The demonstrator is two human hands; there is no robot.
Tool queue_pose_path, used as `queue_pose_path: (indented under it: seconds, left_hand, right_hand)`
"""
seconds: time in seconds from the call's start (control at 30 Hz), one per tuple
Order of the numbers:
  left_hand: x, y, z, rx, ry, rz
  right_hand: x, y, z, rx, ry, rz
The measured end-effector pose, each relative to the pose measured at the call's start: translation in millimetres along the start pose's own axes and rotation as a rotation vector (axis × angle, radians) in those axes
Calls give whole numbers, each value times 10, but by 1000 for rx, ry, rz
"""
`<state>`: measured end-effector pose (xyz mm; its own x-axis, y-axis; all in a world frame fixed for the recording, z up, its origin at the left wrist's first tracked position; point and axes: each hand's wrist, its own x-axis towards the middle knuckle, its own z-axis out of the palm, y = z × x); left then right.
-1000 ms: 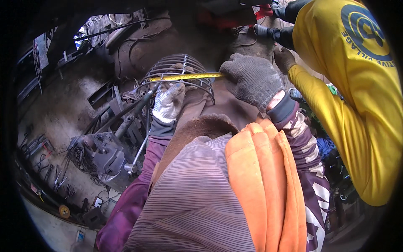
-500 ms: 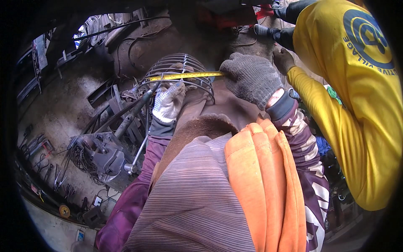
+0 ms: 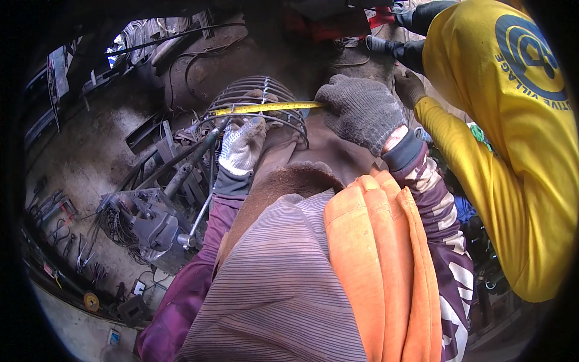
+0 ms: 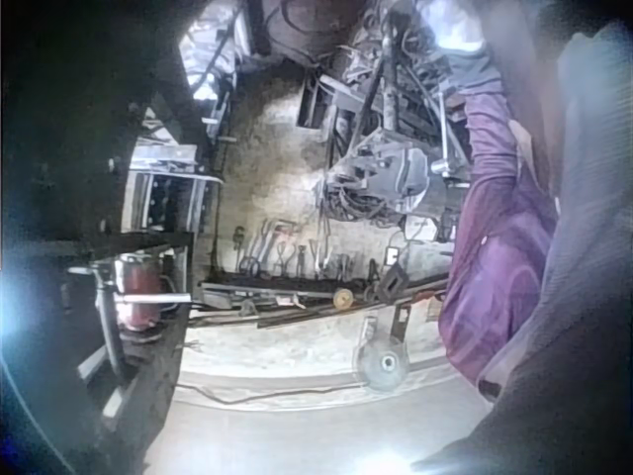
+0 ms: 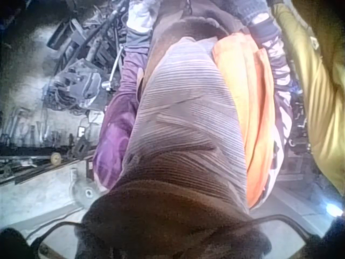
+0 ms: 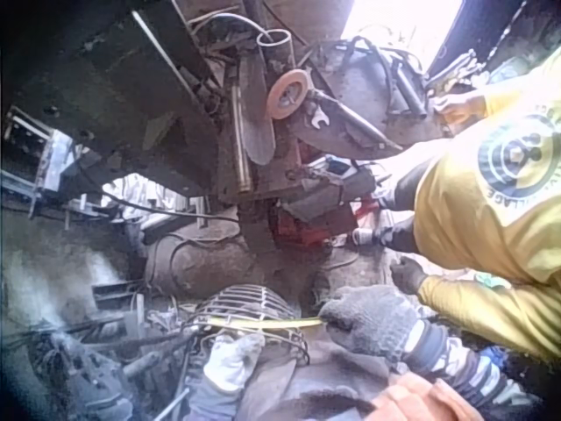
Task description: The person measures curved metal wire grids with a tape measure while holding them over a workbench.
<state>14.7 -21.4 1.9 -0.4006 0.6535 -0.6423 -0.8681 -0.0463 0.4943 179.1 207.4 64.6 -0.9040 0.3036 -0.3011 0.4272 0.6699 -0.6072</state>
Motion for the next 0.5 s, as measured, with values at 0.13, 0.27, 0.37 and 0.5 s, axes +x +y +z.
queue_pose_path:
  seconds: [0.13,0.27,0.37,0.5]
  left_hand:
    - [-16,4,-34,20,26,-12]
    - [-3,2,-85,31,-7,-14]
    - [-33,22,19,35,-18,8]
    - [-19,8,-36,37,-26,10]
  right_hand:
    - [1,-2,-3,8,-7,-7]
    - [-1,4,13,14,-12,-10]
    - [2,-12,11,8,-17,-6]
    - [13,-19,31,-12,-20,-4]
